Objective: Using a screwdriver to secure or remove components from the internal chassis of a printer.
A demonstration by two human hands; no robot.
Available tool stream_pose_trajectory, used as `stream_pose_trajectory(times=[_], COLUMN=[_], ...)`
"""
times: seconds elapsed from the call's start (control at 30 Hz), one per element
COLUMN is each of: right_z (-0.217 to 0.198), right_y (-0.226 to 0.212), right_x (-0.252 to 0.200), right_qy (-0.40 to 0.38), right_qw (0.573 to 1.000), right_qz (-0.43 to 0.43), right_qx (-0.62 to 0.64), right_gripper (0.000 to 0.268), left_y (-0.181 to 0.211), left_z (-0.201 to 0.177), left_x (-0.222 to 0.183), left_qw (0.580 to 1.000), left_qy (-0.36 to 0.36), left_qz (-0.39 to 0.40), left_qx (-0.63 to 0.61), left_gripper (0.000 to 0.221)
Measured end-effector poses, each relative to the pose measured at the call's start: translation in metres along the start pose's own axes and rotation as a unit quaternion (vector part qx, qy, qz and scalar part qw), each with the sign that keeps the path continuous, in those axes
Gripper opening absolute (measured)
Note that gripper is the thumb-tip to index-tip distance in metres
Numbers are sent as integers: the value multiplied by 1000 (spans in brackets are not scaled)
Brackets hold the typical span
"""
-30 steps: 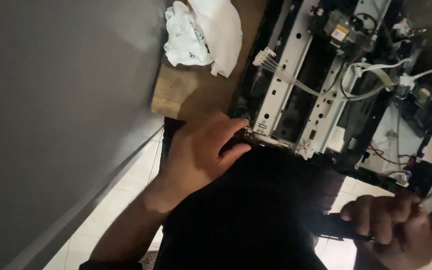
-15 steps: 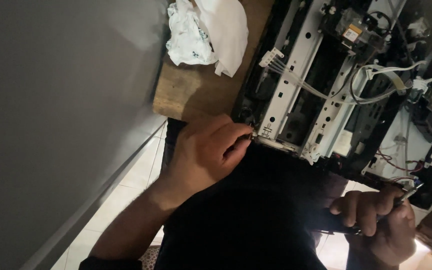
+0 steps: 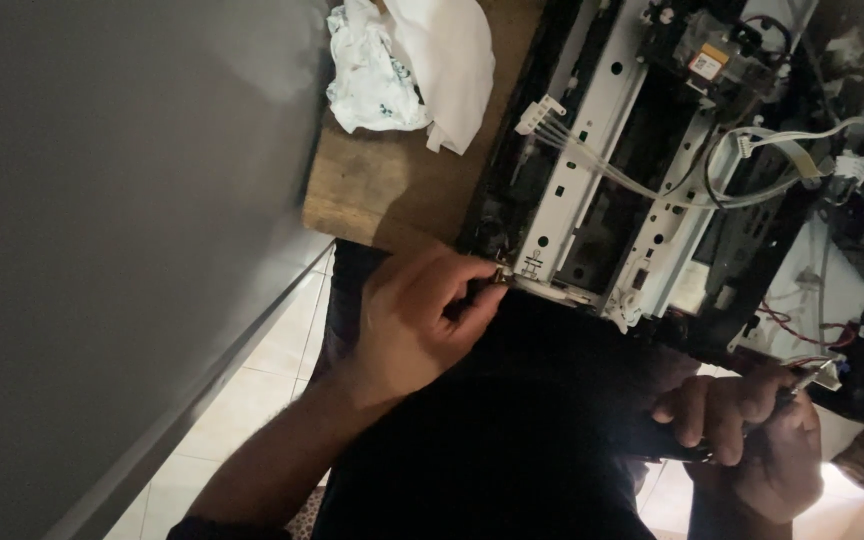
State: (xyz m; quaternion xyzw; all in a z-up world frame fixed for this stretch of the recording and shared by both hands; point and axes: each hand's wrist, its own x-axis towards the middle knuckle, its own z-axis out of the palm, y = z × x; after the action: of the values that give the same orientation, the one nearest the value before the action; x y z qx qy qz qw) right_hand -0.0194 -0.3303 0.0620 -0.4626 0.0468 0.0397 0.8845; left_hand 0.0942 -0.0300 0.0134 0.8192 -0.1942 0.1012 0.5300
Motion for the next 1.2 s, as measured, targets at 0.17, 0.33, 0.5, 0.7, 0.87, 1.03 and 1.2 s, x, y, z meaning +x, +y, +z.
stream_pose_trajectory(times=[0.17, 0.33, 0.5, 0.7, 0.87, 1.03, 1.2], right_z=[-21, -19, -10, 8, 4, 2, -9], right_y=[-6, -4, -2, 0, 2, 1, 2], right_x=[0, 1, 3, 7, 9, 10, 10], right_qy=[-40, -42, -24, 22, 11, 19, -7], right_qw=[998, 998, 999, 999, 999, 999, 999], right_qz=[41, 48, 27, 15, 17, 28, 36], right_qx=[-15, -8, -15, -43, -40, -41, -34], right_gripper=[26, 28, 24, 22, 23, 24, 25], left_y=[6, 7, 6, 2, 1, -1, -2], left_z=[-2, -5, -4, 0, 3, 5, 8], left_x=[5, 8, 6, 1, 0, -3, -5], left_qw=[1000, 1000, 999, 998, 998, 998, 998], left_qy=[14, 13, 13, 21, 27, 34, 39], left_qz=[16, 24, 25, 27, 25, 26, 13], left_qx=[-2, -10, -39, -54, -51, -46, -40], left_gripper=[12, 11, 10, 13, 15, 14, 14])
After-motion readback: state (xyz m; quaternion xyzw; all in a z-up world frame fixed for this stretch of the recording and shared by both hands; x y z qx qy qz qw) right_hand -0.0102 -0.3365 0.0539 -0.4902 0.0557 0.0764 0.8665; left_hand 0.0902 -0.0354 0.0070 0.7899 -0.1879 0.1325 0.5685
